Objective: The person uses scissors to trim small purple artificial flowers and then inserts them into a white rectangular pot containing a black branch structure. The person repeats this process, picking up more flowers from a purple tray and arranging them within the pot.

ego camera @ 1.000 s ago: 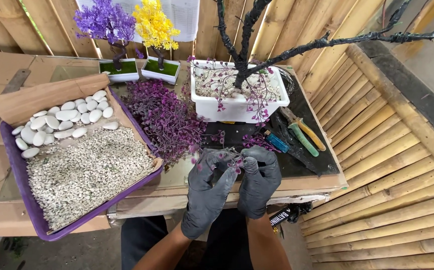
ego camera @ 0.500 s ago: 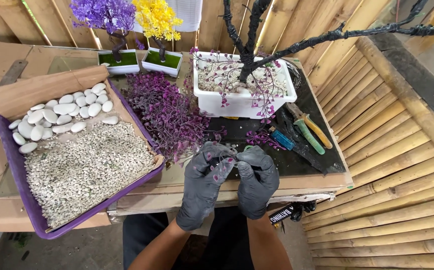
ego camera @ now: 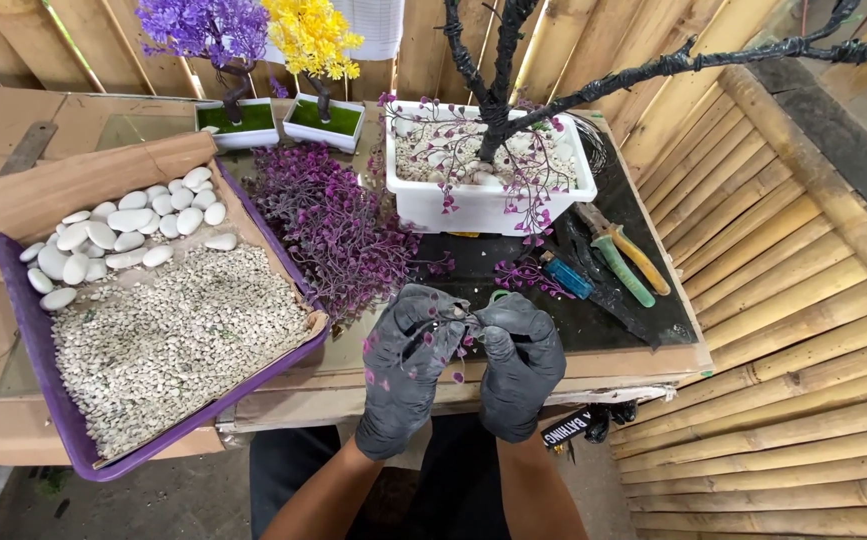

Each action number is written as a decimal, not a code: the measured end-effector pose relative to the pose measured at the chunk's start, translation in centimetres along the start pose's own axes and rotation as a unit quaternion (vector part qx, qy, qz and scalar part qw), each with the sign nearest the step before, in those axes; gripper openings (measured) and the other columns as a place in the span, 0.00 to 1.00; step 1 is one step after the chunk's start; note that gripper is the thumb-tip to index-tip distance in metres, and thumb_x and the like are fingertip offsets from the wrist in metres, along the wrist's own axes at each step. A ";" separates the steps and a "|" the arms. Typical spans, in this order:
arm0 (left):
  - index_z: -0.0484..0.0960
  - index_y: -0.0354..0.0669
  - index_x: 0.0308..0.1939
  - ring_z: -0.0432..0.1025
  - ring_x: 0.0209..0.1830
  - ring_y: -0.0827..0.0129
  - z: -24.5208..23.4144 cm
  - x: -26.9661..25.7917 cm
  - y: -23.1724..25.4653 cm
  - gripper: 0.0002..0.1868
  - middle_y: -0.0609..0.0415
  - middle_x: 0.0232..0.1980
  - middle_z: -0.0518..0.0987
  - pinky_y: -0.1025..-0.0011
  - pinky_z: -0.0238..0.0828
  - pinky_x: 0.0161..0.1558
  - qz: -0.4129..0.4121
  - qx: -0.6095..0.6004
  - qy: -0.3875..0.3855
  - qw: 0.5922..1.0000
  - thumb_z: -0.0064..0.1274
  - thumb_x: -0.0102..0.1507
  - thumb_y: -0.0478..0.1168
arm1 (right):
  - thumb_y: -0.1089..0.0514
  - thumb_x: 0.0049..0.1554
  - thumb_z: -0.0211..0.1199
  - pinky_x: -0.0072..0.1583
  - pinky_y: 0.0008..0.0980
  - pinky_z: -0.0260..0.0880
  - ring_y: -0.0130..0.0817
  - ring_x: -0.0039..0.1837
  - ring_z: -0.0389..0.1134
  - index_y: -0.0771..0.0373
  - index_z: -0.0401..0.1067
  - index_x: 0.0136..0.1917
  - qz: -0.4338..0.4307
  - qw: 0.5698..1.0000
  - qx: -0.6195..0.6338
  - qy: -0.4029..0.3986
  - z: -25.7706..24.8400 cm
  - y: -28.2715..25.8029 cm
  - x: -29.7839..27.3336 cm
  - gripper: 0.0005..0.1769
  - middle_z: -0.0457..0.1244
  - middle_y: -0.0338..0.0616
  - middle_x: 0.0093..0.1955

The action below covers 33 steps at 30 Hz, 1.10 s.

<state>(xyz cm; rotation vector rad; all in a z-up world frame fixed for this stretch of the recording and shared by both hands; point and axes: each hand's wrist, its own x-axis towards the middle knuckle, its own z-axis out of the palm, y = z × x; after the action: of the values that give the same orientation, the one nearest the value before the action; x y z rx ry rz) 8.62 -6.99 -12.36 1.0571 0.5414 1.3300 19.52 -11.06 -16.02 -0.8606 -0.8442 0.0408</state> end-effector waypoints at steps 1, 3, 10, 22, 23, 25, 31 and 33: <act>0.83 0.27 0.45 0.76 0.41 0.69 0.1 0.1 0.1 0.08 0.46 0.40 0.82 0.68 0.81 0.51 0.025 0.028 0.002 0.999 0.60 0.62 0.27 | 0.67 0.56 0.69 0.60 0.42 0.73 0.40 0.50 0.72 0.69 0.73 0.48 -0.002 1.000 0.005 -0.008 0.2 -0.3 0.2 0.07 0.69 0.52 0.44; 0.83 0.27 0.44 0.76 0.41 0.69 0.0 0.4 0.3 0.07 0.46 0.41 0.82 0.69 0.81 0.50 0.049 0.057 0.004 0.997 0.59 0.63 0.27 | 0.66 0.57 0.68 0.57 0.39 0.74 0.40 0.47 0.71 0.69 0.74 0.48 -0.004 1.000 0.009 -0.016 0.8 -1.3 0.8 0.07 0.69 0.53 0.43; 0.82 0.29 0.42 0.75 0.41 0.69 -0.6 3.2 2.0 0.04 0.47 0.42 0.80 0.72 0.82 0.45 0.180 0.195 0.013 0.964 0.54 0.66 0.28 | 0.61 0.62 0.63 0.48 0.31 0.70 0.33 0.41 0.66 0.74 0.73 0.52 0.009 0.999 -0.047 -0.024 0.0 -2.8 4.5 0.12 0.67 0.55 0.37; 0.80 0.32 0.39 0.74 0.40 0.69 4.8 15.3 5.2 0.09 0.48 0.45 0.78 0.77 0.83 0.37 0.382 0.398 0.025 0.833 0.46 0.71 0.31 | 0.65 0.63 0.62 0.58 0.34 0.75 0.32 0.54 0.71 0.65 0.77 0.54 0.132 0.974 -0.175 -0.052 -5.6 3.9 5.5 0.07 0.70 0.48 0.51; 0.79 0.32 0.38 0.74 0.40 0.69 5.3 15.9 5.3 0.10 0.48 0.45 0.78 0.77 0.83 0.36 0.403 0.421 0.025 0.812 0.45 0.72 0.31 | 0.65 0.62 0.60 0.57 0.29 0.74 0.29 0.53 0.70 0.62 0.77 0.54 0.129 0.971 -0.190 -0.070 -5.6 3.7 5.6 0.08 0.70 0.41 0.52; 0.75 0.40 0.37 0.67 0.36 0.72 5.4 17.9 3.4 0.09 0.53 0.39 0.72 0.77 0.73 0.32 0.351 0.351 0.048 0.867 0.43 0.71 0.32 | 0.64 0.62 0.61 0.56 0.29 0.75 0.29 0.51 0.71 0.61 0.77 0.54 0.128 0.968 -0.203 -0.077 -5.9 3.9 5.5 0.07 0.71 0.41 0.51; 0.70 0.40 0.58 0.79 0.52 0.53 2.6 24.9 -5.3 0.14 0.45 0.52 0.73 0.57 0.87 0.53 0.345 0.117 0.082 0.928 0.49 0.69 0.36 | 0.65 0.62 0.61 0.55 0.29 0.75 0.29 0.50 0.72 0.62 0.77 0.53 0.146 0.965 -0.197 -0.093 -5.7 3.4 5.7 0.07 0.71 0.41 0.49; 0.64 0.41 0.62 0.79 0.58 0.47 1.7 25.7 -7.0 0.16 0.44 0.55 0.66 0.51 0.82 0.62 0.388 0.085 0.043 0.917 0.48 0.72 0.40 | 0.64 0.62 0.61 0.55 0.29 0.75 0.29 0.51 0.72 0.62 0.77 0.53 0.139 0.966 -0.194 -0.101 -5.9 3.6 5.7 0.07 0.71 0.41 0.50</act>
<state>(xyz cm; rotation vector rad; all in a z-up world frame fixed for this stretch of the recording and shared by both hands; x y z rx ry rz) 19.13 17.48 -11.38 1.4398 0.3027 2.0575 28.38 -10.49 -16.93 -1.3581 -0.9313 0.2180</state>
